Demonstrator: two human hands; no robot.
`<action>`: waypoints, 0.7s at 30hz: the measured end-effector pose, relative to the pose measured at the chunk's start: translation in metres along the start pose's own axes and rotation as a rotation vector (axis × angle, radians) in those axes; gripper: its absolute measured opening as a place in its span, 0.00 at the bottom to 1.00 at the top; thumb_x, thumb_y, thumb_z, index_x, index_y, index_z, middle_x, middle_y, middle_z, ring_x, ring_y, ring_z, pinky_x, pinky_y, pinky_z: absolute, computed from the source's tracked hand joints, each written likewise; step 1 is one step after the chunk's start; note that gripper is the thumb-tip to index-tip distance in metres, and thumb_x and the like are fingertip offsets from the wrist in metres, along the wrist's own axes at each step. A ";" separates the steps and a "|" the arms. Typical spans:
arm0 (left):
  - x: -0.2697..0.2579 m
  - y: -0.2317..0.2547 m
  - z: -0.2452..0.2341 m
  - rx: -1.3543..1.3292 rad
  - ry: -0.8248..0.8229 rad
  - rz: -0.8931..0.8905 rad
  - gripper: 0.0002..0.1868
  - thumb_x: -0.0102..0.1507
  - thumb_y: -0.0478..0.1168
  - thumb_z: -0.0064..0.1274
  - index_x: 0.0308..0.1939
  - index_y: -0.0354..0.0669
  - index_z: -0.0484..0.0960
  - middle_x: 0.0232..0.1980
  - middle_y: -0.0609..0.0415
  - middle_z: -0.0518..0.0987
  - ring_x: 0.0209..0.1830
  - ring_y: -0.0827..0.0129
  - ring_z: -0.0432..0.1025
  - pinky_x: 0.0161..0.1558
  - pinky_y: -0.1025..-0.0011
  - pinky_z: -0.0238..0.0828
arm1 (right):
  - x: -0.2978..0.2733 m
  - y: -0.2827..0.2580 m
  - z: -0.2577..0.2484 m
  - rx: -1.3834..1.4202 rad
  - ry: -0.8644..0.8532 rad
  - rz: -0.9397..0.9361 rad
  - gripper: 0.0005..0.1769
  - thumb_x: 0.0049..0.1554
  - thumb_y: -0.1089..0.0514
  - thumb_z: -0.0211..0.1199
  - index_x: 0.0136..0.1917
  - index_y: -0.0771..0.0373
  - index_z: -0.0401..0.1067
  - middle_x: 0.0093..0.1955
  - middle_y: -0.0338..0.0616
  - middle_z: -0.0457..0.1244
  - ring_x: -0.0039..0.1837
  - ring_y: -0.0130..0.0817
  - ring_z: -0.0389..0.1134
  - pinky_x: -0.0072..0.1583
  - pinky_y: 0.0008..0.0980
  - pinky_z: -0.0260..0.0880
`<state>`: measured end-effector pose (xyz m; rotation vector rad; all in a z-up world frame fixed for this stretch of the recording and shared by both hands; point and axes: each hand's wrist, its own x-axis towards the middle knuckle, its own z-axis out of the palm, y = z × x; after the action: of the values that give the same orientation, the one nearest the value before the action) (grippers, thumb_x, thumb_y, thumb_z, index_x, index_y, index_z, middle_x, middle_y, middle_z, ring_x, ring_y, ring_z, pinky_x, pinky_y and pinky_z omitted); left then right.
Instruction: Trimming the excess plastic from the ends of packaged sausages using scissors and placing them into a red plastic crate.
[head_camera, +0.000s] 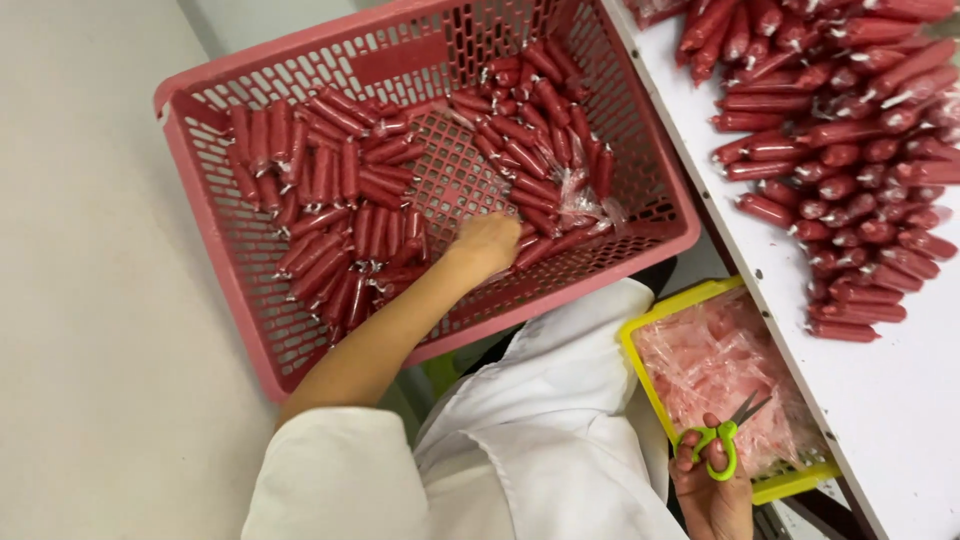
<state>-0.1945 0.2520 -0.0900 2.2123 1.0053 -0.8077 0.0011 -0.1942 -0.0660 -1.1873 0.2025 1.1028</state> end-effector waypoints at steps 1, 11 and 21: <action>0.019 0.007 0.008 -0.135 0.161 0.153 0.17 0.69 0.44 0.41 0.49 0.35 0.81 0.50 0.35 0.79 0.48 0.39 0.76 0.48 0.46 0.74 | -0.003 0.000 0.007 -0.026 0.026 -0.023 0.23 0.55 0.52 0.69 0.64 0.51 0.72 0.49 0.41 0.61 0.41 0.27 0.60 0.46 0.22 0.63; 0.079 0.023 0.045 0.027 0.088 0.078 0.20 0.64 0.44 0.59 0.57 0.37 0.79 0.58 0.40 0.74 0.57 0.48 0.72 0.54 0.53 0.77 | -0.015 0.019 -0.021 0.152 0.054 0.011 0.24 0.54 0.53 0.70 0.63 0.49 0.71 0.47 0.36 0.62 0.38 0.21 0.59 0.40 0.19 0.61; 0.095 0.023 0.069 0.245 -0.058 0.020 0.37 0.63 0.39 0.58 0.71 0.53 0.55 0.65 0.36 0.68 0.63 0.45 0.67 0.54 0.50 0.69 | -0.007 0.004 0.003 0.061 0.028 -0.031 0.24 0.55 0.52 0.70 0.64 0.53 0.72 0.48 0.40 0.63 0.39 0.24 0.61 0.43 0.22 0.62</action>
<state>-0.1451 0.2332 -0.1975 2.3836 0.8942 -1.0278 -0.0065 -0.1964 -0.0625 -1.1487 0.2368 1.0461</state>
